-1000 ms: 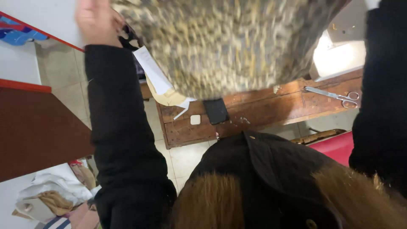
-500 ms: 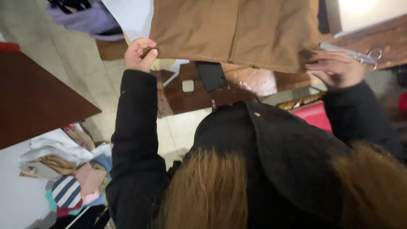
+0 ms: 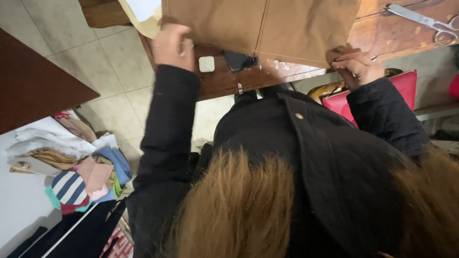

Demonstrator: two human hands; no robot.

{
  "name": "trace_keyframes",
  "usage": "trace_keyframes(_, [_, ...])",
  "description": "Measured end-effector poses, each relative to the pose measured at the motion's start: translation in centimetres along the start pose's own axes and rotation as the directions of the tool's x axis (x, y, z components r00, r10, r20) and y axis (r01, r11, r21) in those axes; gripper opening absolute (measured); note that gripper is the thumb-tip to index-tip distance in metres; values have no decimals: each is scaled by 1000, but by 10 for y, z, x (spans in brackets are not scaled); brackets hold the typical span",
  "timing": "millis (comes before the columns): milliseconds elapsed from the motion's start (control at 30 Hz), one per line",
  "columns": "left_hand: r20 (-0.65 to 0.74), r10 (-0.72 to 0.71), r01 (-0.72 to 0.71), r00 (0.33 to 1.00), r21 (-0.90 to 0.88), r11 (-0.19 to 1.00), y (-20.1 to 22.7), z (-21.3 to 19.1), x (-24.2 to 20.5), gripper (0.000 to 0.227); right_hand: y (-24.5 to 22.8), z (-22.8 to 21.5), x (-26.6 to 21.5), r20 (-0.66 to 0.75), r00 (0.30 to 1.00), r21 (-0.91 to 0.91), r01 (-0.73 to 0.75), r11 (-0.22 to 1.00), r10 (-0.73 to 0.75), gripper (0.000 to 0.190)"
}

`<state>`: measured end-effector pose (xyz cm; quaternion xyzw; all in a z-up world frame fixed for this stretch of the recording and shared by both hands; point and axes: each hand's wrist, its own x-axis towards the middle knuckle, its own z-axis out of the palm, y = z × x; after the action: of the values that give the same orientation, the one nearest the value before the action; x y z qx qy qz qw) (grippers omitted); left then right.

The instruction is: Cutting leopard-patterned fabric with scissors on a wooden workshop table.

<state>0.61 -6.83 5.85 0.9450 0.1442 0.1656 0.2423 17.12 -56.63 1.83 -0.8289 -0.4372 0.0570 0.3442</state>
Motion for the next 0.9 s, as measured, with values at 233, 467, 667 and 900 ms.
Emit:
trace_keyframes(233, [43, 454, -443, 890, -152, 884, 87, 89, -25, 28, -6, -1, 2, 30, 1000, -90, -2, 996, 5, 18])
trace_keyframes(467, [121, 440, -437, 890, -56, 898, 102, 129, -27, 25, -7, -2, -6, -68, 983, 35, -167, 985, 169, 13])
trace_keyframes(667, [117, 349, -344, 930, -62, 937, 80, 142, 4, 15, 32, 5, -5, -62, 902, 282, -394, 875, 426, 8])
trace_keyframes(900, [297, 273, -236, 915, -155, 959, 51, 110, 33, 11, 60, 11, 9, 29, 841, 644, -429, 633, 540, 10])
